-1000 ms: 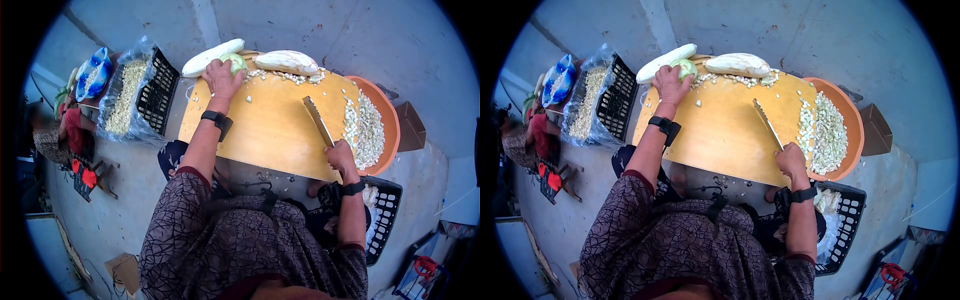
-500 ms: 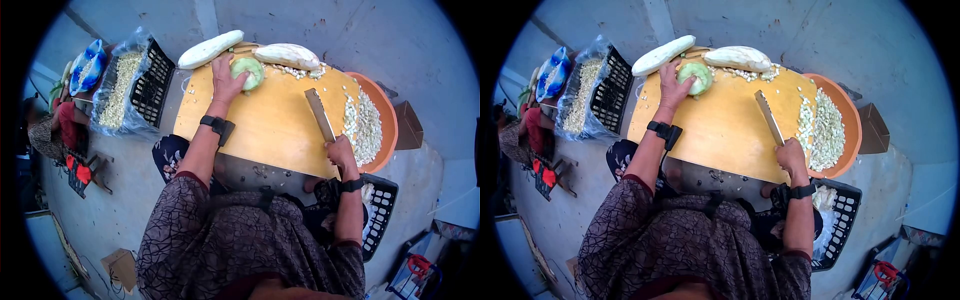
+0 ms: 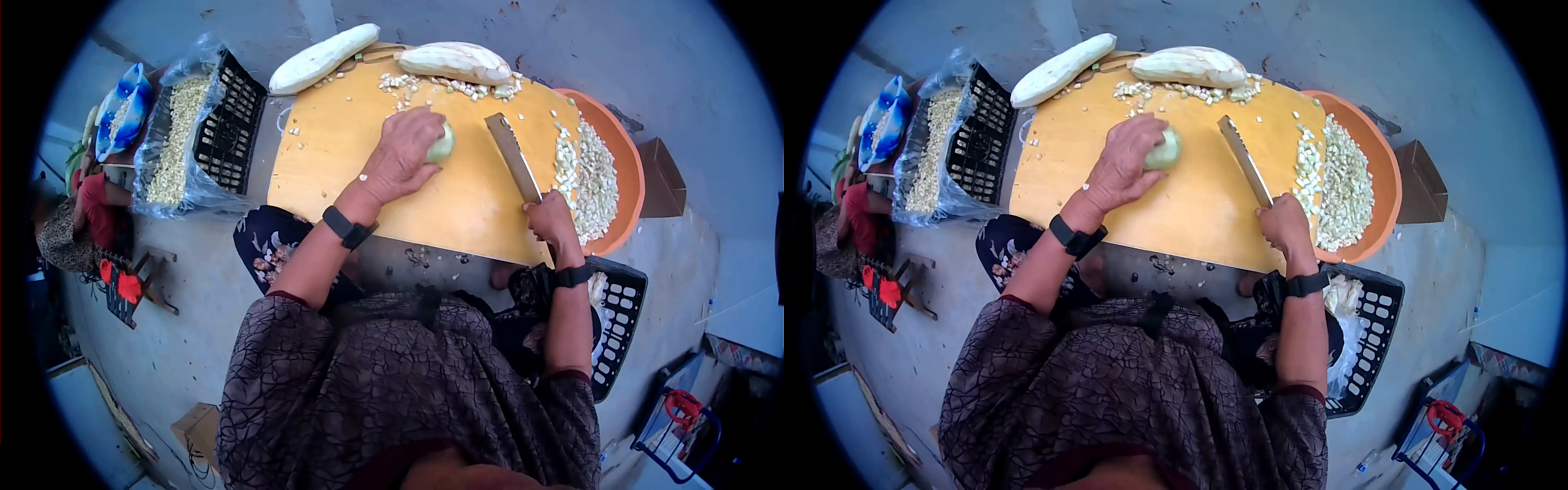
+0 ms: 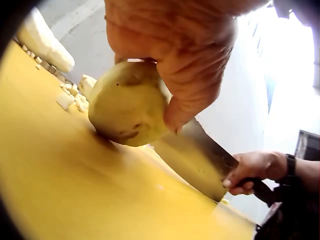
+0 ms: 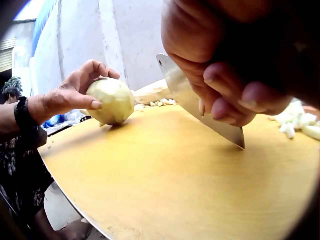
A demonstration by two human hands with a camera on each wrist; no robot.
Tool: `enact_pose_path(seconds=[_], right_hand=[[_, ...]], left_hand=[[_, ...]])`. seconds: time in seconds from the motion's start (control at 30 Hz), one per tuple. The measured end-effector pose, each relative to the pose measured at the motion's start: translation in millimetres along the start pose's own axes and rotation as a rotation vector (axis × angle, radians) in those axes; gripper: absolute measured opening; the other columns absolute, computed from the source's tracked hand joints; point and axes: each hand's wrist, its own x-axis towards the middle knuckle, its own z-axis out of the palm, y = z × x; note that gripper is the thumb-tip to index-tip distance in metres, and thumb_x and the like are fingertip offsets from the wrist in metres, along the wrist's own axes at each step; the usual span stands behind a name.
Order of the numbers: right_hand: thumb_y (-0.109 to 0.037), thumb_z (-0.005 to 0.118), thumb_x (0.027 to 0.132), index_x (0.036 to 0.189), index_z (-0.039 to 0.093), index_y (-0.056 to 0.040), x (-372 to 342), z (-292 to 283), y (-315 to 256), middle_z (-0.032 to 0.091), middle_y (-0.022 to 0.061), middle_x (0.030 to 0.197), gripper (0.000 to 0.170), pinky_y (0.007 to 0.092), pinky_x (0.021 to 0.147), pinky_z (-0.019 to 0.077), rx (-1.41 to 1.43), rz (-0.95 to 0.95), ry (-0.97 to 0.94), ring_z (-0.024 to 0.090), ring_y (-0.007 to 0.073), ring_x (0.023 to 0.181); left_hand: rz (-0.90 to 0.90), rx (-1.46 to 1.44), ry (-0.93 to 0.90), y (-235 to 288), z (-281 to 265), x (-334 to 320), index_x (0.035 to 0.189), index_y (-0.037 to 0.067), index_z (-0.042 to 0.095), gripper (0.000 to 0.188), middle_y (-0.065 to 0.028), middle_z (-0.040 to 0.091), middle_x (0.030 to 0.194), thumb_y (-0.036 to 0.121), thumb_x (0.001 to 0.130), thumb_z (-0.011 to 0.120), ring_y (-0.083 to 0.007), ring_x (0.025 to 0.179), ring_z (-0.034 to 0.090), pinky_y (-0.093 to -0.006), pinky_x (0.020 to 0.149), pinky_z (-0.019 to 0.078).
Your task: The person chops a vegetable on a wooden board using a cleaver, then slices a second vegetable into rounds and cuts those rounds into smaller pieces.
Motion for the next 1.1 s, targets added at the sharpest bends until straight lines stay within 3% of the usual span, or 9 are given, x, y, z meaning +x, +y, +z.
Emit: enact_pose_path(seconds=[0.07, 0.17, 0.23, 0.37, 0.47, 0.57, 0.73, 0.93, 1.1], right_hand=[[-0.017, 0.063, 0.083, 0.065, 0.06, 0.0058, 0, -1, -3, 0.06, 0.0151, 0.053, 0.029, 0.0363, 0.045, 0.048, -0.013, 0.008, -0.001, 0.06, 0.0253, 0.044], [-0.018, 0.063, 0.082, 0.067, 0.062, 0.0054, -3, 0, -6, 0.06, 0.0159, 0.053, 0.028, 0.0366, 0.046, 0.0484, -0.036, -0.001, 0.014, 0.061, 0.026, 0.044], [-0.019, 0.064, 0.082, 0.068, 0.063, 0.0055, -5, -1, -7, 0.06, 0.017, 0.054, 0.028, 0.0373, 0.047, 0.0491, -0.068, -0.023, 0.022, 0.061, 0.0271, 0.045], [-0.021, 0.065, 0.081, 0.079, 0.066, 0.0042, -12, -1, -14, 0.067, 0.02, 0.069, 0.025, 0.0403, 0.064, 0.054, -0.164, 0.011, 0.023, 0.068, 0.0332, 0.063], [-0.023, 0.066, 0.081, 0.085, 0.068, 0.0018, -5, 7, -6, 0.07, 0.021, 0.083, 0.025, 0.043, 0.074, 0.0539, -0.261, -0.023, 0.075, 0.069, 0.0364, 0.08], [-0.021, 0.063, 0.082, 0.086, 0.068, 0.0002, -15, 17, -7, 0.07, 0.0223, 0.088, 0.022, 0.046, 0.078, 0.053, -0.401, -0.191, 0.253, 0.068, 0.0393, 0.086], [-0.01, 0.055, 0.08, 0.079, 0.068, -0.0004, -13, 34, 1, 0.068, 0.0238, 0.083, 0.016, 0.0483, 0.073, 0.0529, -0.486, -0.419, 0.337, 0.067, 0.0401, 0.078], [-0.016, 0.061, 0.081, 0.079, 0.07, 0.0, -13, 38, 2, 0.068, 0.0235, 0.082, 0.018, 0.0466, 0.072, 0.0531, -0.461, -0.421, 0.356, 0.067, 0.0394, 0.079], [-0.007, 0.058, 0.077, 0.076, 0.066, 0.0017, -25, 41, -7, 0.068, 0.0241, 0.081, 0.012, 0.0484, 0.071, 0.0531, -0.395, -0.451, 0.381, 0.067, 0.0409, 0.075]], left_hand=[[0.082, -0.007, -0.122, 9, 0, -7, 0.123, 0.009, 0.05, 0.068, -0.0145, 0.052, 0.13, 0.019, 0.064, 0.082, -0.0341, 0.124, 0.05, -0.0475, 0.104, 0.035], [0.014, -0.03, -0.188, 17, 4, -21, 0.124, 0.009, 0.053, 0.068, -0.0153, 0.05, 0.133, 0.027, 0.065, 0.082, -0.0344, 0.127, 0.047, -0.0469, 0.105, 0.0345], [-0.029, 0.001, -0.101, 22, 8, -26, 0.124, 0.009, 0.054, 0.069, -0.0161, 0.049, 0.135, 0.031, 0.065, 0.082, -0.0351, 0.129, 0.045, -0.0467, 0.105, 0.0345], [-0.212, -0.062, 0.04, 21, 30, -33, 0.127, 0.01, 0.053, 0.072, -0.0179, 0.047, 0.136, 0.028, 0.064, 0.084, -0.0362, 0.131, 0.042, -0.0471, 0.105, 0.0334], [-0.266, -0.042, -0.019, 25, 30, -32, 0.129, 0.009, 0.053, 0.072, -0.0182, 0.046, 0.138, 0.03, 0.067, 0.083, -0.0381, 0.131, 0.042, -0.0468, 0.107, 0.0353], [-0.264, -0.04, -0.007, 27, 29, -34, 0.127, 0.009, 0.054, 0.07, -0.0186, 0.047, 0.137, 0.027, 0.066, 0.082, -0.0382, 0.129, 0.045, -0.0463, 0.107, 0.0369], [-0.253, -0.077, -0.005, 30, 19, -40, 0.124, 0.008, 0.055, 0.068, -0.018, 0.049, 0.133, 0.023, 0.064, 0.082, -0.0375, 0.127, 0.046, -0.0455, 0.104, 0.0389], [-0.19, -0.021, -0.058, 34, 5, -37, 0.122, 0.007, 0.058, 0.059, -0.0187, 0.052, 0.131, 0.023, 0.069, 0.079, -0.036, 0.124, 0.048, -0.0442, 0.102, 0.0399], [-0.202, 0.003, 0.002, 31, -2, -31, 0.113, 0.003, 0.065, 0.038, -0.0188, 0.059, 0.124, 0.022, 0.08, 0.07, -0.0343, 0.119, 0.054, -0.0428, 0.1, 0.0409]])
